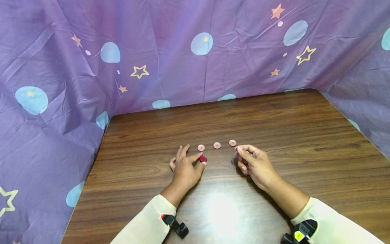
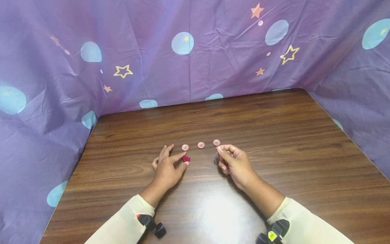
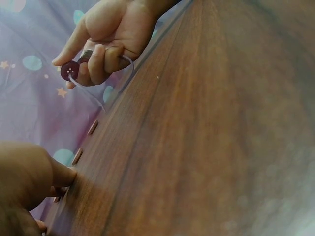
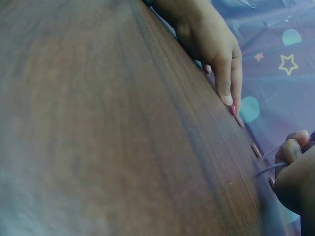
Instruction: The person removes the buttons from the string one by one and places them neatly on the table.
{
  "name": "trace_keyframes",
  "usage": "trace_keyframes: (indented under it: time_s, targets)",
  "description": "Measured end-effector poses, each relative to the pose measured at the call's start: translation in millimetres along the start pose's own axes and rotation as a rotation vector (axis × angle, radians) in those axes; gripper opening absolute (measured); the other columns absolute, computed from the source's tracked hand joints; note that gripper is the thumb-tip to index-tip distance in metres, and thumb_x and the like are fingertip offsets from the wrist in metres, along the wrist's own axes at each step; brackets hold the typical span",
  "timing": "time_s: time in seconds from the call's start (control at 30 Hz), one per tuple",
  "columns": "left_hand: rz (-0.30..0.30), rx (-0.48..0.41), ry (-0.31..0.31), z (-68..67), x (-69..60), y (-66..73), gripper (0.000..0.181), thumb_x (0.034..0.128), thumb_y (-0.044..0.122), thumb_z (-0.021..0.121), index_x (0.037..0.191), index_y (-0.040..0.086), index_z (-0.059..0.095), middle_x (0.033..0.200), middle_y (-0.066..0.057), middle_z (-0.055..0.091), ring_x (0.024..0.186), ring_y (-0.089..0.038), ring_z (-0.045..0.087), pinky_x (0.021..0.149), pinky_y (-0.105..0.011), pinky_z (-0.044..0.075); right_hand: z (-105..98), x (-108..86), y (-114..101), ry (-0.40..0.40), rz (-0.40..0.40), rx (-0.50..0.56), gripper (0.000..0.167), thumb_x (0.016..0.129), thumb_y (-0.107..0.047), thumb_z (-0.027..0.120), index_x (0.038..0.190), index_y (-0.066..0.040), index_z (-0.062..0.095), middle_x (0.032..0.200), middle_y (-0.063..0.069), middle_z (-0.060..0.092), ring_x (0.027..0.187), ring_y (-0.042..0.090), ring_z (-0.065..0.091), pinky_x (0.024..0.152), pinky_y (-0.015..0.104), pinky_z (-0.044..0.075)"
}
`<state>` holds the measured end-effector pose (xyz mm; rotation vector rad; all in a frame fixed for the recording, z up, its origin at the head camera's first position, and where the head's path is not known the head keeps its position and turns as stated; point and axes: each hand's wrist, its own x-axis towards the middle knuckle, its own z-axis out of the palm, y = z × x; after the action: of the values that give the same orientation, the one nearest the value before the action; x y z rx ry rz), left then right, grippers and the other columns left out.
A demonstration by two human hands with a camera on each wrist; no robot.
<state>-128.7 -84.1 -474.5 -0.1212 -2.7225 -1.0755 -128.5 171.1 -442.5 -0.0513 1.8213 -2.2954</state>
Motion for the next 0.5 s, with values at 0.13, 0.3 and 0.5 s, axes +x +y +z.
trace_keyframes:
  time_s: [0.13, 0.3, 0.5]
  targets:
    - [0.001, -0.007, -0.009, -3.2, 0.0, 3.4, 0.036, 0.09, 0.026, 0.086, 0.126, 0.021, 0.084, 0.164, -0.021, 0.053, 0.161, -0.051, 0.035, 0.118, -0.073, 0.021, -0.6, 0.7, -0.2, 0.007, 0.012, 0.0, 0.018, 0.114, -0.018, 0.057, 0.103, -0.021, 0.07, 0.082, -0.006, 0.058, 0.06, 0.005, 0.05, 0.053, 0.018, 0.043]
    - [-0.004, -0.013, -0.017, -4.4, 0.0, 4.7, 0.037, 0.0896, 0.025, 0.086, 0.126, 0.02, 0.084, 0.164, -0.022, 0.053, 0.16, -0.051, 0.035, 0.118, -0.074, 0.021, -1.6, 1.4, 0.4, 0.009, 0.015, -0.003, 0.017, 0.114, -0.018, 0.057, 0.104, -0.02, 0.071, 0.082, -0.006, 0.058, 0.06, 0.005, 0.05, 0.052, 0.018, 0.043]
    - [-0.02, -0.008, -0.023, -1.6, 0.3, 1.4, 0.038, 0.0903, 0.027, 0.087, 0.127, 0.022, 0.083, 0.167, -0.019, 0.051, 0.163, -0.048, 0.033, 0.12, -0.072, 0.02, -1.2, 1.4, 1.0, 0.011, 0.015, -0.008, 0.015, 0.114, -0.018, 0.058, 0.106, -0.017, 0.071, 0.081, -0.006, 0.058, 0.059, 0.005, 0.05, 0.052, 0.018, 0.042]
